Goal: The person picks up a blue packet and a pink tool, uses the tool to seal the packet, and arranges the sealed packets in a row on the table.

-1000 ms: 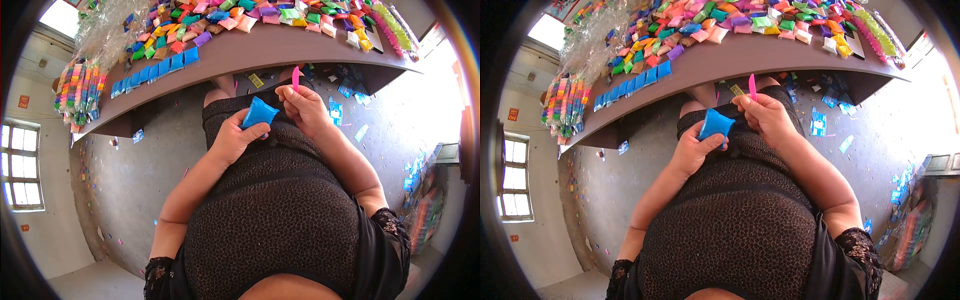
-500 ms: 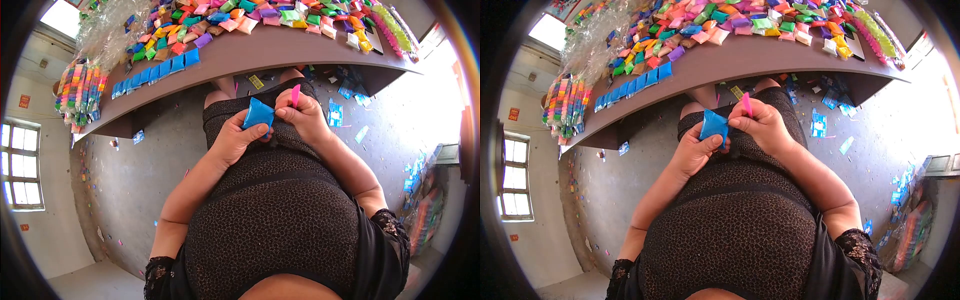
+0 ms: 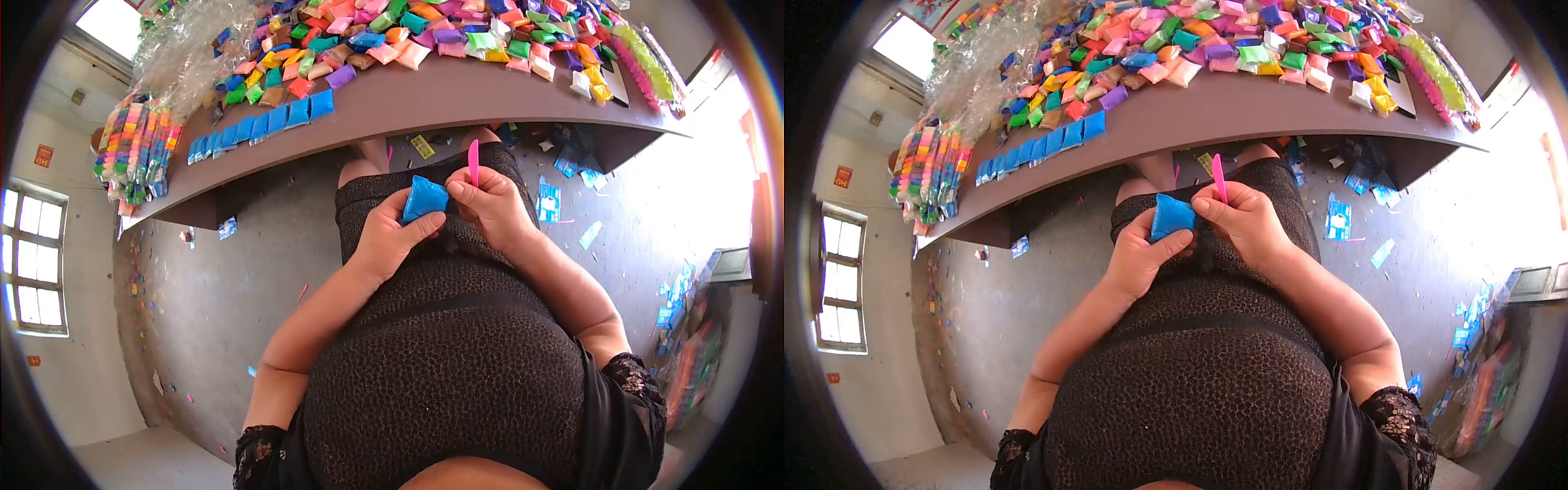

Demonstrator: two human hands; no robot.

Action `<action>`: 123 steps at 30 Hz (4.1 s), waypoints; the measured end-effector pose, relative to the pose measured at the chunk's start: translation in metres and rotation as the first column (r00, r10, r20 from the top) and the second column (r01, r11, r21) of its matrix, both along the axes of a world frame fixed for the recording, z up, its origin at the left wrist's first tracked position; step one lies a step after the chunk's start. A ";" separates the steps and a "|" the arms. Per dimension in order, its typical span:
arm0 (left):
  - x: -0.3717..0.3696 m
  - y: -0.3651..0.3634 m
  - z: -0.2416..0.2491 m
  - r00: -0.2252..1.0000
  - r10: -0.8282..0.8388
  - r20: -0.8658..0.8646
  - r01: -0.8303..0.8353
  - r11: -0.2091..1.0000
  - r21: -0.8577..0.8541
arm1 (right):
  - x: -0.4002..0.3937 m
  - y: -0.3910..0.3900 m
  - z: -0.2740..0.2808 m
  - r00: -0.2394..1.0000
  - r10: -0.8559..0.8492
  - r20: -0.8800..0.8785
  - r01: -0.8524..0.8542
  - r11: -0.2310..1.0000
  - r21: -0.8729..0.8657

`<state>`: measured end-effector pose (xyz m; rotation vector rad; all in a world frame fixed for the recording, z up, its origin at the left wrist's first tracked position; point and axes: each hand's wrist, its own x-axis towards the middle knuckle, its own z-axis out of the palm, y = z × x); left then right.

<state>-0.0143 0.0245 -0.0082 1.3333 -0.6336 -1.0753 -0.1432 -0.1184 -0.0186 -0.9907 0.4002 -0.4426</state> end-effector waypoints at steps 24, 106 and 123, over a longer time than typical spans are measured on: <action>0.020 0.006 0.016 0.783 -0.042 0.620 0.038 0.999 0.019 | -0.003 0.006 -0.003 0.964 0.112 -0.239 -0.169 0.958 -0.232; 0.115 -0.146 -0.049 -0.098 0.076 0.992 0.149 0.987 -0.061 | 0.068 -0.111 -0.018 0.746 -0.527 -0.407 -0.302 0.277 -0.912; 0.087 -0.212 -0.056 0.119 0.022 0.993 0.393 0.917 -0.068 | 0.007 -0.137 -0.038 0.750 -0.542 -0.378 0.092 0.652 -0.753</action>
